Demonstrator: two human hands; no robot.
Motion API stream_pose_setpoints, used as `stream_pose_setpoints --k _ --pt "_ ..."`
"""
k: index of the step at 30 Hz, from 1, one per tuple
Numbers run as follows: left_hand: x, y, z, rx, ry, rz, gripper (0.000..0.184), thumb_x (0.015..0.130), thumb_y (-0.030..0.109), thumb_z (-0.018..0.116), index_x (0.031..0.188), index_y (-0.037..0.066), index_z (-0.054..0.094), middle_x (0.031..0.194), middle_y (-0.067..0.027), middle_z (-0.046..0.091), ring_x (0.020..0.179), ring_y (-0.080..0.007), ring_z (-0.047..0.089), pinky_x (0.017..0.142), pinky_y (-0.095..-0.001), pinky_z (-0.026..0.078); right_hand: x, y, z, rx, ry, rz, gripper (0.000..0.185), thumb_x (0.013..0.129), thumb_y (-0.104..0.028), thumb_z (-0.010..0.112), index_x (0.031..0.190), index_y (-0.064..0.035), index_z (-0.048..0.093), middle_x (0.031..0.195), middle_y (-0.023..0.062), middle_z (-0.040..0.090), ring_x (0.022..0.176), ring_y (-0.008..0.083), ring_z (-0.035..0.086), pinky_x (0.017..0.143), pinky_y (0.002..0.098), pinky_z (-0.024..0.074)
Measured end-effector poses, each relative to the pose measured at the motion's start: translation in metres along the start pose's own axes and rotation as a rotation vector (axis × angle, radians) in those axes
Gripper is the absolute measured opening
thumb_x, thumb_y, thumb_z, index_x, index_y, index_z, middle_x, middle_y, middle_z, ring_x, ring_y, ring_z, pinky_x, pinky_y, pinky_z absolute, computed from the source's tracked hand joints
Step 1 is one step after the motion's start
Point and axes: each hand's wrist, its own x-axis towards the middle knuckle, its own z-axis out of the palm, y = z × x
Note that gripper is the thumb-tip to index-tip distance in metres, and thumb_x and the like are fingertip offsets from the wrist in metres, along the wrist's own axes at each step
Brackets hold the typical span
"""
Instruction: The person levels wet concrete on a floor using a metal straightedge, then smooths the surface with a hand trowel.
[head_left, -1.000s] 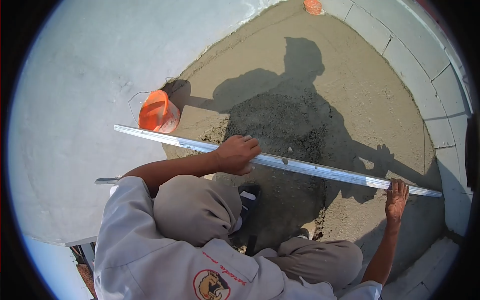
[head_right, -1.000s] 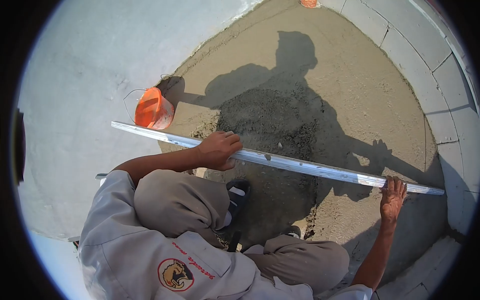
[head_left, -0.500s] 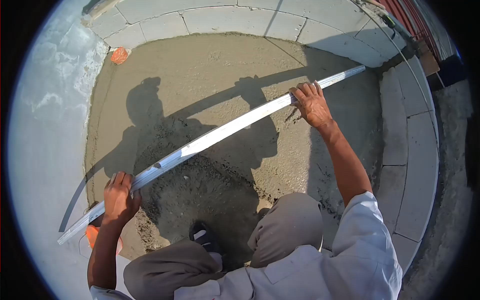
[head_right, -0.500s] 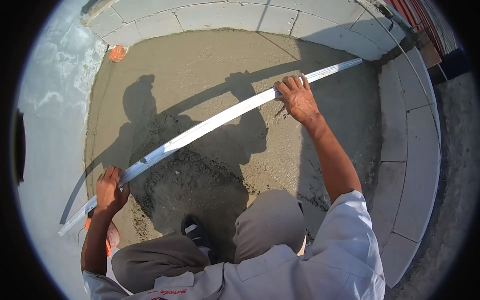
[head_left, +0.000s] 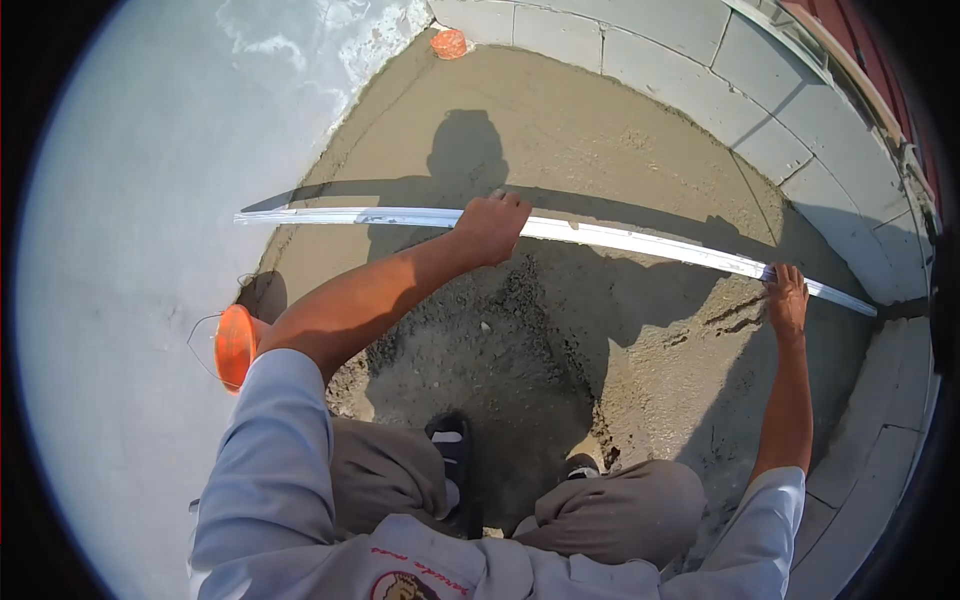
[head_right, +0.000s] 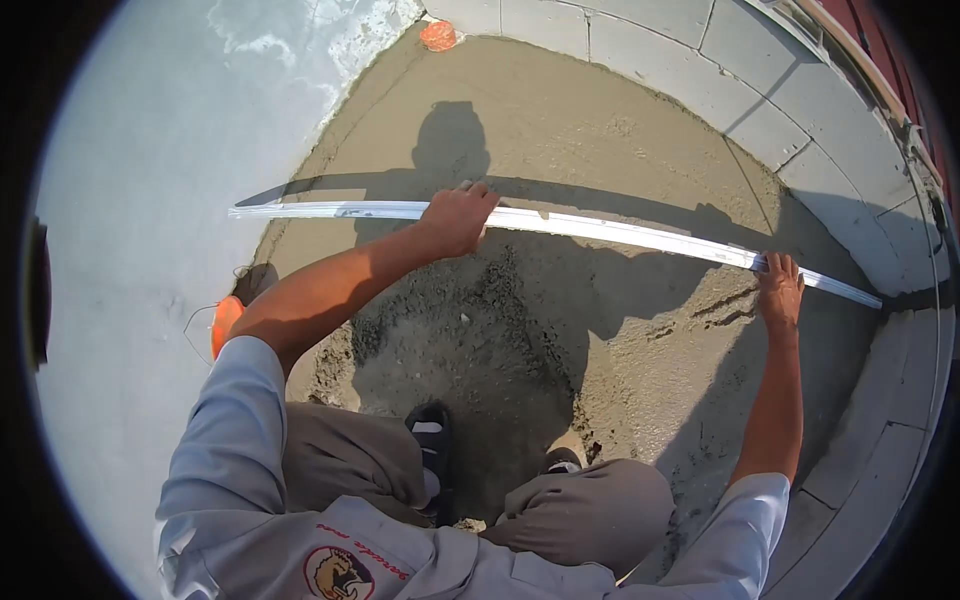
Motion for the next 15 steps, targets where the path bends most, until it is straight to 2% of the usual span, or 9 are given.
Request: stream_pose_setpoints --k 2,4,7,10,14,15 --pt "0.013 0.01 0.009 -0.039 -0.058 -0.043 0.03 0.084 0.009 0.069 0.113 0.003 0.063 0.113 -0.0165 0.065 0.111 -0.0353 0.065 0.09 -0.0484 0.056 0.008 0.023 0.015 -0.029 -0.012 -0.022 0.042 0.089 -0.01 0.071 0.129 -0.013 0.059 0.128 0.0076 0.06 0.132 0.0319 0.052 0.111 0.0503 0.0388" --pt "0.022 0.012 0.035 -0.072 0.001 -0.034 0.026 0.085 0.009 0.069 0.11 0.002 0.064 0.112 -0.0172 0.065 0.111 -0.0355 0.065 0.089 -0.0478 0.057 0.008 0.033 0.02 -0.086 -0.004 -0.081 0.045 0.09 -0.011 0.07 0.134 -0.0095 0.059 0.129 0.0129 0.06 0.132 0.0366 0.052 0.109 0.0504 0.0418" --pt "0.025 0.016 0.059 -0.134 0.015 -0.046 0.025 0.085 0.009 0.069 0.109 0.002 0.065 0.112 -0.0176 0.065 0.11 -0.0356 0.066 0.09 -0.0472 0.057 0.014 0.045 0.035 -0.049 -0.057 -0.069 0.042 0.095 -0.017 0.066 0.135 -0.0094 0.059 0.132 0.0149 0.059 0.134 0.037 0.05 0.11 0.0522 0.0398" --pt "0.019 0.017 0.072 -0.091 -0.032 -0.04 0.027 0.085 0.013 0.071 0.11 0.002 0.069 0.115 -0.0182 0.067 0.111 -0.0349 0.066 0.087 -0.0468 0.057 0.021 0.056 0.06 -0.094 0.005 -0.102 0.04 0.099 -0.023 0.062 0.137 -0.0102 0.059 0.134 0.0145 0.058 0.135 0.0363 0.049 0.11 0.0543 0.0381" --pt "0.012 0.016 0.088 -0.123 -0.095 -0.107 0.028 0.085 0.014 0.071 0.11 0.002 0.07 0.115 -0.0172 0.068 0.111 -0.034 0.067 0.086 -0.0462 0.058 0.022 0.033 0.056 -0.151 -0.198 -0.052 0.045 0.098 -0.018 0.066 0.141 -0.0115 0.056 0.14 0.011 0.057 0.139 0.0343 0.047 0.112 0.0543 0.037" --pt "0.011 0.013 0.098 -0.119 -0.075 -0.113 0.027 0.085 0.013 0.071 0.109 0.003 0.07 0.115 -0.017 0.067 0.111 -0.0338 0.067 0.085 -0.0462 0.058 0.025 0.033 0.062 -0.146 -0.177 -0.067 0.046 0.096 -0.019 0.067 0.141 -0.0126 0.056 0.14 0.0096 0.056 0.14 0.0329 0.046 0.112 0.0558 0.0366"
